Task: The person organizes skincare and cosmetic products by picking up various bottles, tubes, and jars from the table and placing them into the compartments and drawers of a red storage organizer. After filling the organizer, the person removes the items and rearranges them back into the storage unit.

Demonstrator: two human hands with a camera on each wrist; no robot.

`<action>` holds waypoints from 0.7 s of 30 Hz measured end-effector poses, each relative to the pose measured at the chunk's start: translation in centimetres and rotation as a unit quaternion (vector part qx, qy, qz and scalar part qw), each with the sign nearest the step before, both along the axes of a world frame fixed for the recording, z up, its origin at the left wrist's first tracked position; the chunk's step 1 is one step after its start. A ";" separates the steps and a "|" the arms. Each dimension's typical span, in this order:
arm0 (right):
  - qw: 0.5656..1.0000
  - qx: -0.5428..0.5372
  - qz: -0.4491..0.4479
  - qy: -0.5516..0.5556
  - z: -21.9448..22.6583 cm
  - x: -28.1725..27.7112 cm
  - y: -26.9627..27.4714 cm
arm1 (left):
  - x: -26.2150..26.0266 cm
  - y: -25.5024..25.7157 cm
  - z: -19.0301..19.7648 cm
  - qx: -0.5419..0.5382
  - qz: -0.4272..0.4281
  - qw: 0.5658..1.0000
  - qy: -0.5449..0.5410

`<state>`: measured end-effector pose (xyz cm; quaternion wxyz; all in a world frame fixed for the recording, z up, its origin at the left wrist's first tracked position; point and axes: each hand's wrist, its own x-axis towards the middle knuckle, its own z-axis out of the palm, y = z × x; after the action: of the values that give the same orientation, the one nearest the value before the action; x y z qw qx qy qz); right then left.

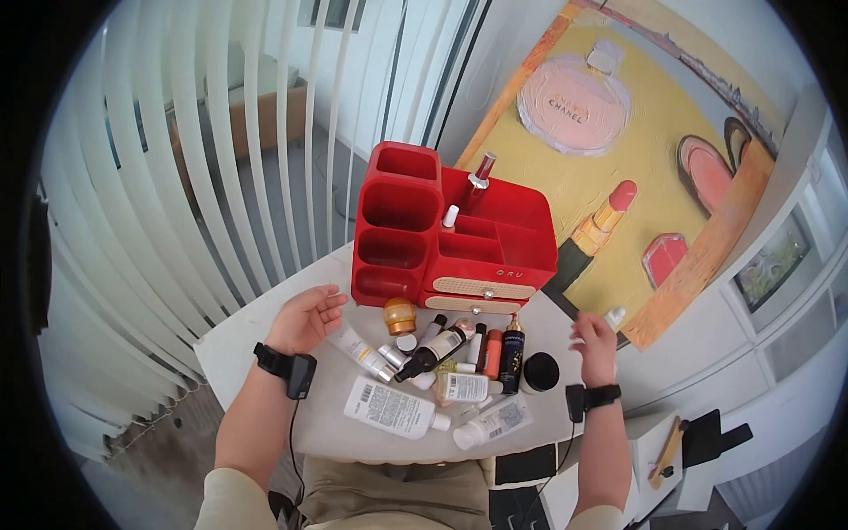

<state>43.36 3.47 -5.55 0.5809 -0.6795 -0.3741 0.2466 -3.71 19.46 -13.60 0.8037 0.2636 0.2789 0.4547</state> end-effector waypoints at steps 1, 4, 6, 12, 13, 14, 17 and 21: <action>0.999 0.002 0.017 -0.032 1.2 -1.5 1.7 | 0.4 -0.3 0.0 0.004 -0.016 1.000 -0.005; 0.992 0.011 0.058 -0.109 4.6 -6.8 7.6 | 0.6 -0.8 0.1 0.006 -0.040 0.999 -0.031; 0.982 0.042 0.071 -0.172 6.3 -9.8 11.6 | 0.6 -0.8 -0.3 0.004 -0.043 0.998 -0.055; 0.977 -0.009 0.095 -0.191 9.0 -13.2 21.3 | -0.2 0.6 -2.0 -0.027 -0.001 0.995 -0.101; 0.976 -0.011 0.095 -0.196 9.0 -13.5 22.3 | -0.2 0.6 -2.3 -0.034 0.001 0.994 -0.108; 0.975 -0.013 0.094 -0.199 9.1 -13.8 23.0 | -0.4 0.8 -2.3 -0.042 0.003 0.993 -0.112; 0.975 -0.009 0.091 -0.200 9.2 -13.9 24.5 | -0.4 0.6 -1.8 -0.040 0.010 0.993 -0.113; 0.966 0.040 0.082 -0.243 7.7 -11.7 26.4 | -0.4 0.7 -2.0 -0.037 0.006 0.993 -0.116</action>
<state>31.65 29.88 2.20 0.4771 -0.6622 -0.5680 0.1061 -4.11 20.19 -15.62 0.8372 0.1778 0.2017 0.4762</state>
